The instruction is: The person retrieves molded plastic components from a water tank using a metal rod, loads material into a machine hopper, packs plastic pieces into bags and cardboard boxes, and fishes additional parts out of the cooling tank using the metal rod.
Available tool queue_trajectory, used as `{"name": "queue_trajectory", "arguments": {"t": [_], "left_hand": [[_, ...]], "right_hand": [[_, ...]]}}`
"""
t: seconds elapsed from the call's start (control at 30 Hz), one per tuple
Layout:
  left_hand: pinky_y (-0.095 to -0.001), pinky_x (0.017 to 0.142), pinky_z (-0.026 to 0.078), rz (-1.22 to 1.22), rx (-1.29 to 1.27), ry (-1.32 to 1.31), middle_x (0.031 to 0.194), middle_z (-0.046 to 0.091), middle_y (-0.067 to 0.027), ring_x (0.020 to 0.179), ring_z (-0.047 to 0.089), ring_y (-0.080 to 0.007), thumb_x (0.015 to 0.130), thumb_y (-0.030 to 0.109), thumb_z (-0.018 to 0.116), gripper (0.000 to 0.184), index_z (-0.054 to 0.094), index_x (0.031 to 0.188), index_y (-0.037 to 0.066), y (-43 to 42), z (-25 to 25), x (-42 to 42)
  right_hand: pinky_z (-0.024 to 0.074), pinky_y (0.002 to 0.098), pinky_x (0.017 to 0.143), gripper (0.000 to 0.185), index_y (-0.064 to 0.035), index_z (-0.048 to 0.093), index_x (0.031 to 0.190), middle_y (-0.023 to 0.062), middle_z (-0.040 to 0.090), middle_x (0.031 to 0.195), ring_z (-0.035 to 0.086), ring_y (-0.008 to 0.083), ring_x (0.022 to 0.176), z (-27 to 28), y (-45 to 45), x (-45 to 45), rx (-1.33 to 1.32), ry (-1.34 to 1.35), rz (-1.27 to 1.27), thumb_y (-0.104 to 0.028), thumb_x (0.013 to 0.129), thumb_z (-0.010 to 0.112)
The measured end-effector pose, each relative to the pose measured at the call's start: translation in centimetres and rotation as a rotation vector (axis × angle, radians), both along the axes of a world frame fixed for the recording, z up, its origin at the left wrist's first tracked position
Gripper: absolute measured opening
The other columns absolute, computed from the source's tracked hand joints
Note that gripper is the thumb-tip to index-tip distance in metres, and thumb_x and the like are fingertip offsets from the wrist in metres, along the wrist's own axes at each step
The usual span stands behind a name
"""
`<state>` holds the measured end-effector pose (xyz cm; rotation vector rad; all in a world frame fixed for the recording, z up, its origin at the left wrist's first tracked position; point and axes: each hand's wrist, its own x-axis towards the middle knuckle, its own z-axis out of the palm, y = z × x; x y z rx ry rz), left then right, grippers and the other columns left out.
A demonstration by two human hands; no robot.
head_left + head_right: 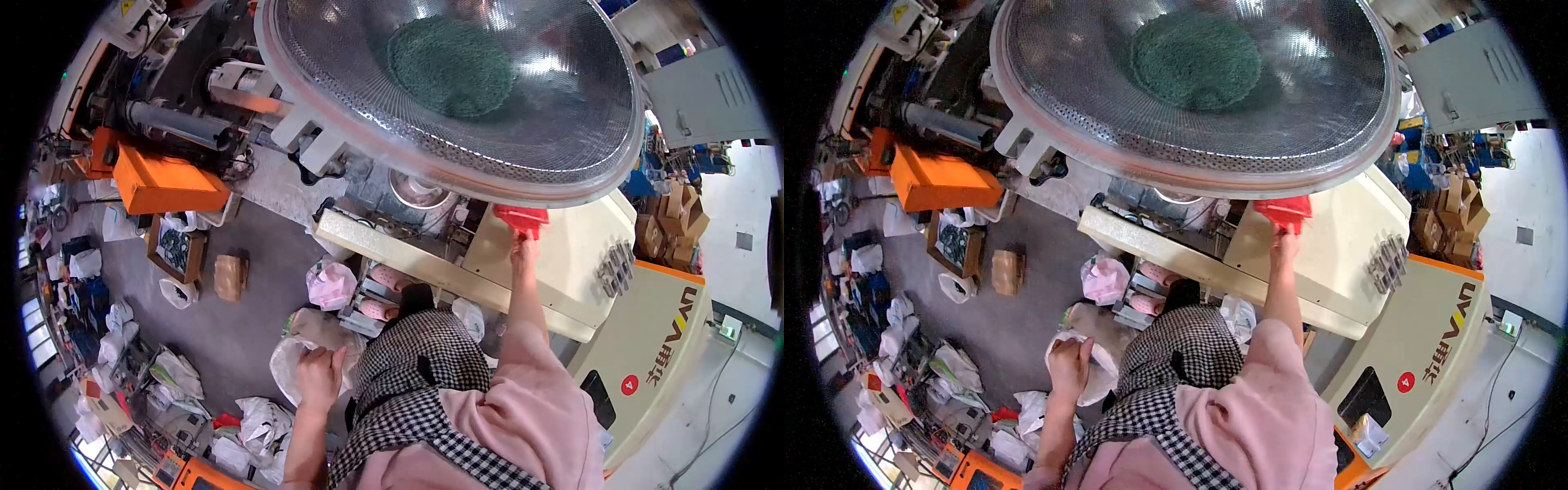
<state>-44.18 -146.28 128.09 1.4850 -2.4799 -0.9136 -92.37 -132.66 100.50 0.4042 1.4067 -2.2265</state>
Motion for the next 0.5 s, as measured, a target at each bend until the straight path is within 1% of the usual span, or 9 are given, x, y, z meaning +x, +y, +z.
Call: {"name": "queue_trajectory", "arguments": {"t": [0.03,0.07,0.1,0.17,0.23,0.3,0.33,0.4,0.5], "left_hand": [[-0.0403,0.057,0.041,-0.005,0.004,-0.002,0.053,0.049,-0.0137,0.050,0.050,-0.0324,0.078,0.017,0.061,0.033,0.051,0.051,0.001,0.1,-0.1,-0.1],[-0.0394,0.056,0.041,-0.011,0.006,-0.002,0.053,0.049,-0.0132,0.050,0.050,-0.0319,0.078,0.017,0.061,0.033,0.051,0.051,0.001,0.0,-0.3,-0.2],[-0.0394,0.056,0.041,-0.010,0.007,-0.004,0.053,0.049,-0.0132,0.050,0.050,-0.0319,0.078,0.017,0.061,0.033,0.051,0.051,0.001,0.0,-0.5,-0.3],[-0.0379,0.055,0.041,-0.046,-0.012,0.010,0.053,0.049,-0.0122,0.048,0.050,-0.0310,0.077,0.017,0.062,0.032,0.052,0.052,0.001,0.0,-0.6,-0.7],[-0.0378,0.055,0.041,-0.052,-0.015,0.010,0.052,0.049,-0.0118,0.048,0.050,-0.0305,0.076,0.018,0.063,0.031,0.052,0.052,0.001,0.2,-1.1,-0.7],[-0.0378,0.055,0.042,-0.060,-0.017,0.014,0.052,0.049,-0.0115,0.048,0.050,-0.0301,0.076,0.018,0.063,0.031,0.053,0.053,0.001,0.2,-1.2,-0.8],[-0.0378,0.055,0.042,-0.062,-0.010,0.006,0.052,0.049,-0.0115,0.048,0.050,-0.0301,0.076,0.018,0.063,0.030,0.053,0.053,0.001,0.2,-1.1,-0.9],[-0.0378,0.055,0.042,-0.063,-0.004,-0.001,0.052,0.049,-0.0115,0.049,0.050,-0.0300,0.076,0.018,0.063,0.030,0.053,0.053,0.001,0.1,-1.0,-1.1],[-0.0384,0.056,0.041,-0.072,0.009,-0.004,0.053,0.049,-0.0117,0.050,0.051,-0.0303,0.077,0.019,0.062,0.030,0.054,0.054,0.002,0.1,-0.8,-1.2]], "right_hand": [[0.0554,0.0283,0.061,0.023,0.0020,0.046,0.109,0.0145,0.058,0.095,0.059,0.0234,0.075,0.5,0.8,-1.0,0.022,-0.062,-0.043,-0.011,0.090,0.041],[0.0559,0.0299,0.059,0.024,0.0033,0.046,0.109,0.0168,0.057,0.094,0.059,0.0259,0.074,-2.2,2.4,-2.9,0.025,-0.031,-0.091,-0.012,0.091,0.039],[0.0559,0.0299,0.059,0.024,0.0033,0.046,0.109,0.0168,0.057,0.094,0.059,0.0259,0.074,-3.2,3.1,-3.8,0.026,-0.033,-0.090,-0.012,0.091,0.039],[0.0566,0.0313,0.057,0.024,0.0036,0.045,0.108,0.0171,0.057,0.091,0.060,0.0279,0.071,-4.7,4.0,-4.8,0.382,-0.086,-0.200,-0.012,0.092,0.037],[0.0568,0.0326,0.056,0.022,0.0035,0.045,0.107,0.0171,0.057,0.090,0.060,0.0283,0.068,-2.9,2.1,-3.7,0.418,-0.025,-0.247,-0.012,0.091,0.039],[0.0568,0.0320,0.056,0.021,0.0027,0.045,0.106,0.0159,0.057,0.090,0.060,0.0273,0.064,-2.3,1.5,-3.6,0.648,-0.095,-0.223,-0.012,0.091,0.042],[0.0568,0.0320,0.056,0.021,0.0027,0.045,0.106,0.0159,0.057,0.090,0.060,0.0273,0.064,-2.6,1.5,-3.6,0.648,-0.096,-0.220,-0.012,0.091,0.042],[0.0553,0.0306,0.054,0.019,-0.0026,0.047,0.107,0.0116,0.058,0.090,0.060,0.0250,0.065,-2.8,0.9,-3.5,0.427,-0.159,-0.176,-0.010,0.089,0.044],[0.0548,0.0299,0.054,0.017,-0.0026,0.046,0.105,0.0117,0.057,0.090,0.059,0.0242,0.066,-2.0,0.2,-3.1,0.345,-0.089,-0.135,-0.011,0.089,0.045]]}}
